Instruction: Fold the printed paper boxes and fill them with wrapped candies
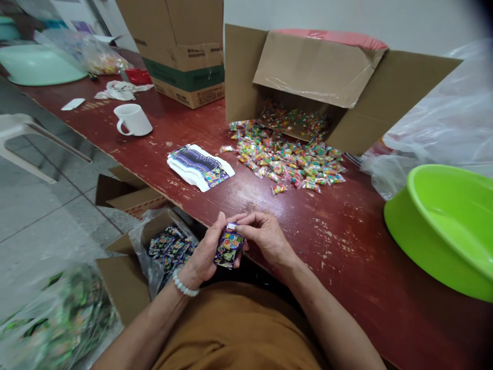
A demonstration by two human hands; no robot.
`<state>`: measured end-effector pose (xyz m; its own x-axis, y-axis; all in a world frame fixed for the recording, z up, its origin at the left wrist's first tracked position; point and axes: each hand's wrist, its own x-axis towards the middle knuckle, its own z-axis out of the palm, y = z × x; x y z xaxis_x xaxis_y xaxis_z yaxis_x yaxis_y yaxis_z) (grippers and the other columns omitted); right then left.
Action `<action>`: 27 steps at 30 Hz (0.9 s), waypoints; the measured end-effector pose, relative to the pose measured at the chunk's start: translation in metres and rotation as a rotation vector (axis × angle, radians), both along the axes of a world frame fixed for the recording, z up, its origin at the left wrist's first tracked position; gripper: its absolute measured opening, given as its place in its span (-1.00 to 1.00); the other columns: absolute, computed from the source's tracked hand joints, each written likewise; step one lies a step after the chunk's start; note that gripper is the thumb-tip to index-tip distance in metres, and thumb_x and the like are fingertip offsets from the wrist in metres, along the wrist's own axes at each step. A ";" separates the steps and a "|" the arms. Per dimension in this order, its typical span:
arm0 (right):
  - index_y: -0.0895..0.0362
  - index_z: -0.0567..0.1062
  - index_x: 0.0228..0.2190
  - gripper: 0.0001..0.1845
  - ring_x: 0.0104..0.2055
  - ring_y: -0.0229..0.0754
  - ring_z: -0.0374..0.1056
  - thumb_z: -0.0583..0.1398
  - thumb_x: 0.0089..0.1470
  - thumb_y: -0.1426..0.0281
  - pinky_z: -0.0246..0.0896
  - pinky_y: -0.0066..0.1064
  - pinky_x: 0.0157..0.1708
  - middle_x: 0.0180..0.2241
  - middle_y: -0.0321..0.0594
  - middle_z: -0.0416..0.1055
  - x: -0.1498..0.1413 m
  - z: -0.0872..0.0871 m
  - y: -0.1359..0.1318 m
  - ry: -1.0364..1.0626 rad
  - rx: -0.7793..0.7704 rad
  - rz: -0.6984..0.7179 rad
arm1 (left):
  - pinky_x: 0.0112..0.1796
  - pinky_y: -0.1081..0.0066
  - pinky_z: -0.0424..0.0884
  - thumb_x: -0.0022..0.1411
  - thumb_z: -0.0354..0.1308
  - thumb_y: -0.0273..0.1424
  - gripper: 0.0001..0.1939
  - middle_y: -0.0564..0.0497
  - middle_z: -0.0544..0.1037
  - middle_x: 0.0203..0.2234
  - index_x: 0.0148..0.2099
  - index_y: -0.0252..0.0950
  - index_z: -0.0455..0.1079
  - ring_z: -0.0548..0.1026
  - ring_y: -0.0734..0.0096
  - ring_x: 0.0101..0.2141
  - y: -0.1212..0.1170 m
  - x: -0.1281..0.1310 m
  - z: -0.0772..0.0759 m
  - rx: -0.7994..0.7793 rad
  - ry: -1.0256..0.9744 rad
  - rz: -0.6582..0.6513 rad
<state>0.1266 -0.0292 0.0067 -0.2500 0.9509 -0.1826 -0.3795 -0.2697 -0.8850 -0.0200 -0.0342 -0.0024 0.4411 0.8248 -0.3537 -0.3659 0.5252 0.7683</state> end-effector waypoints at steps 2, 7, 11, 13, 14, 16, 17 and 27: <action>0.14 0.44 -0.55 -0.66 -0.67 -0.36 0.26 0.44 -0.13 0.21 0.35 -0.43 -0.71 -0.51 -0.30 0.47 0.001 -0.001 -0.003 -0.043 0.049 0.009 | -0.67 0.45 0.39 0.32 -0.02 0.06 -0.34 -0.06 0.57 -0.54 0.19 -0.35 0.39 0.49 0.36 -0.67 0.000 -0.001 -0.001 0.003 0.006 0.010; 0.10 0.51 -0.34 -0.77 -0.55 -0.36 0.39 0.34 0.04 0.22 0.41 -0.38 -0.59 -0.01 -0.15 0.41 0.000 -0.011 -0.012 -0.200 0.251 0.077 | -0.68 0.47 0.40 0.22 0.19 -0.21 -0.61 0.02 0.55 -0.53 0.00 -0.36 0.51 0.46 0.42 -0.67 0.003 -0.001 0.001 -0.108 -0.040 0.103; 0.02 0.50 -0.14 -0.65 -0.30 -0.27 0.40 0.37 -0.01 0.35 0.41 -0.38 -0.34 0.01 -0.17 0.36 -0.007 -0.024 -0.013 -0.413 0.419 0.075 | -0.61 0.47 0.43 0.18 0.19 -0.24 -0.63 0.00 0.57 -0.47 -0.03 -0.34 0.51 0.51 0.38 -0.56 0.009 -0.009 -0.001 -0.085 -0.011 0.175; 0.01 0.46 -0.04 -0.55 -0.24 -0.23 0.39 0.35 0.00 0.36 0.37 -0.38 -0.28 -0.08 -0.19 0.39 -0.009 -0.029 -0.004 -0.481 0.425 0.109 | -0.57 0.48 0.42 0.18 0.19 -0.20 -0.63 0.01 0.58 -0.45 -0.05 -0.32 0.50 0.51 0.39 -0.54 0.009 -0.025 -0.007 0.022 0.118 0.289; 0.01 0.43 0.01 -0.53 -0.27 -0.23 0.39 0.32 0.03 0.34 0.36 -0.38 -0.31 -0.14 -0.20 0.42 -0.010 -0.030 0.004 -0.502 0.394 0.113 | -0.56 0.48 0.40 0.19 0.18 -0.15 -0.61 0.01 0.58 -0.45 -0.05 -0.31 0.50 0.50 0.40 -0.55 0.009 -0.036 -0.012 0.081 0.219 0.349; 0.04 0.39 0.05 -0.53 -0.35 -0.23 0.39 0.27 0.09 0.31 0.34 -0.39 -0.35 -0.25 -0.24 0.45 -0.010 -0.032 0.029 -0.586 0.323 0.064 | -0.51 0.42 0.42 0.21 0.13 -0.05 -0.54 0.00 0.59 -0.42 -0.03 -0.29 0.48 0.50 0.37 -0.54 0.007 -0.065 -0.025 0.181 0.488 0.437; 0.06 0.39 0.04 -0.56 -0.35 -0.23 0.40 0.24 0.11 0.30 0.34 -0.38 -0.33 -0.26 -0.24 0.46 -0.010 -0.032 0.046 -0.673 0.306 0.017 | -0.39 0.37 0.47 0.22 0.10 -0.01 -0.52 -0.05 0.60 -0.34 -0.05 -0.29 0.49 0.55 0.29 -0.42 0.006 -0.082 -0.032 0.227 0.640 0.487; 0.26 0.43 0.00 -0.44 0.10 0.23 0.31 0.28 0.10 0.13 0.23 -0.03 0.02 0.08 0.20 0.27 -0.050 -0.025 0.167 -1.352 0.275 -0.174 | 0.23 -0.12 0.02 0.36 -0.08 -0.15 -0.43 -0.19 0.30 0.29 0.32 -0.25 0.27 0.18 -0.12 0.27 0.073 -0.093 -0.038 1.015 1.725 0.364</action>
